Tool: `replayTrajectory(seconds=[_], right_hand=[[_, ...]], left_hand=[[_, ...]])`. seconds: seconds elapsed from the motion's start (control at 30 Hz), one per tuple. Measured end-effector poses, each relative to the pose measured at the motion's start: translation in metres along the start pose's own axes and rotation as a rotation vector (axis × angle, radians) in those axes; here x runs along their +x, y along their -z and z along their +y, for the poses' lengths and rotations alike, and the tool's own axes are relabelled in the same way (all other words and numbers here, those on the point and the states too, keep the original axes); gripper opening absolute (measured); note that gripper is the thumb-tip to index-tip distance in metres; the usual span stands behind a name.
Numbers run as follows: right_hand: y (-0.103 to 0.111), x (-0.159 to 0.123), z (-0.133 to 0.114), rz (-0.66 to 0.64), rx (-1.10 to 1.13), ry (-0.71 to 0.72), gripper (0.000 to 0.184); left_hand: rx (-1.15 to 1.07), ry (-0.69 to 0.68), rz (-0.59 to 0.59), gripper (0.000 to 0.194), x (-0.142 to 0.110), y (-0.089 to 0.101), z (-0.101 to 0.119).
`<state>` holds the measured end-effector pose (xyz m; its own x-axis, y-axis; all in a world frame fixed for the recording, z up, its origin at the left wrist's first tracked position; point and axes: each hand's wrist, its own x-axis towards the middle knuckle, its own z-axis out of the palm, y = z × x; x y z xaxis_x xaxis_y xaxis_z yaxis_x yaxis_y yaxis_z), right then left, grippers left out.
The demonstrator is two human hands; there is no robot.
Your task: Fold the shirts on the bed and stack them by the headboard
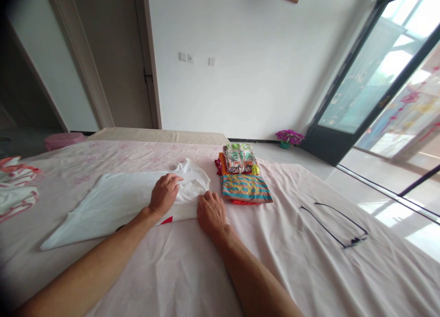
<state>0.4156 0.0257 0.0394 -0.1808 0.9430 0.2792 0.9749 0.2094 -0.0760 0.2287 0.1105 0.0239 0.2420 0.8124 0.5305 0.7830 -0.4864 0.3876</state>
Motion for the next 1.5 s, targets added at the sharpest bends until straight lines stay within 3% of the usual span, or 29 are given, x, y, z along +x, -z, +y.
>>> replayTrajectory(seconds=[0.1,0.2,0.27,0.4,0.53,0.63,0.8,0.93,1.1,1.27,1.37,1.5], right_hand=[[-0.001,0.0,0.0,0.02,-0.027,-0.021,0.021],[-0.002,0.0,0.002,0.034,-0.04,-0.048,0.022],[-0.003,0.001,0.004,0.044,-0.055,-0.073,0.023],[-0.004,0.001,0.007,0.067,-0.101,-0.117,0.027],[-0.009,-0.001,0.008,0.104,-0.074,0.017,0.045],[-0.018,-0.001,0.009,0.019,-0.045,0.096,0.052],[-0.029,0.003,0.013,-0.073,-0.063,0.026,0.059],[-0.03,0.004,0.014,-0.091,-0.066,0.014,0.06],[-0.031,0.004,0.014,-0.09,-0.073,0.007,0.061],[-0.034,0.005,0.016,-0.082,-0.09,0.02,0.06],[-0.035,0.004,0.016,-0.075,-0.101,0.033,0.06],[-0.036,0.005,0.017,-0.077,-0.112,0.033,0.06]], left_hand=[[-0.059,-0.271,-0.1,0.036,-0.006,-0.006,0.01],[-0.006,-0.368,-0.285,0.038,-0.012,-0.016,0.013],[0.075,-0.379,-0.329,0.044,-0.016,-0.021,0.01],[0.169,-0.338,-0.306,0.051,-0.02,-0.026,0.005],[0.196,-0.3,-0.301,0.054,-0.022,-0.025,0.006],[0.202,-0.291,-0.294,0.053,-0.023,-0.022,0.011],[0.222,-0.237,-0.194,0.051,-0.028,-0.006,0.009],[0.283,-0.14,-0.195,0.055,-0.044,0.023,-0.021],[0.324,-0.025,-0.29,0.057,-0.072,0.065,-0.092],[0.364,0.106,-0.292,0.056,-0.087,0.101,-0.154],[0.406,0.163,-0.218,0.051,-0.089,0.116,-0.172],[0.44,0.174,-0.087,0.04,-0.092,0.127,-0.172]])
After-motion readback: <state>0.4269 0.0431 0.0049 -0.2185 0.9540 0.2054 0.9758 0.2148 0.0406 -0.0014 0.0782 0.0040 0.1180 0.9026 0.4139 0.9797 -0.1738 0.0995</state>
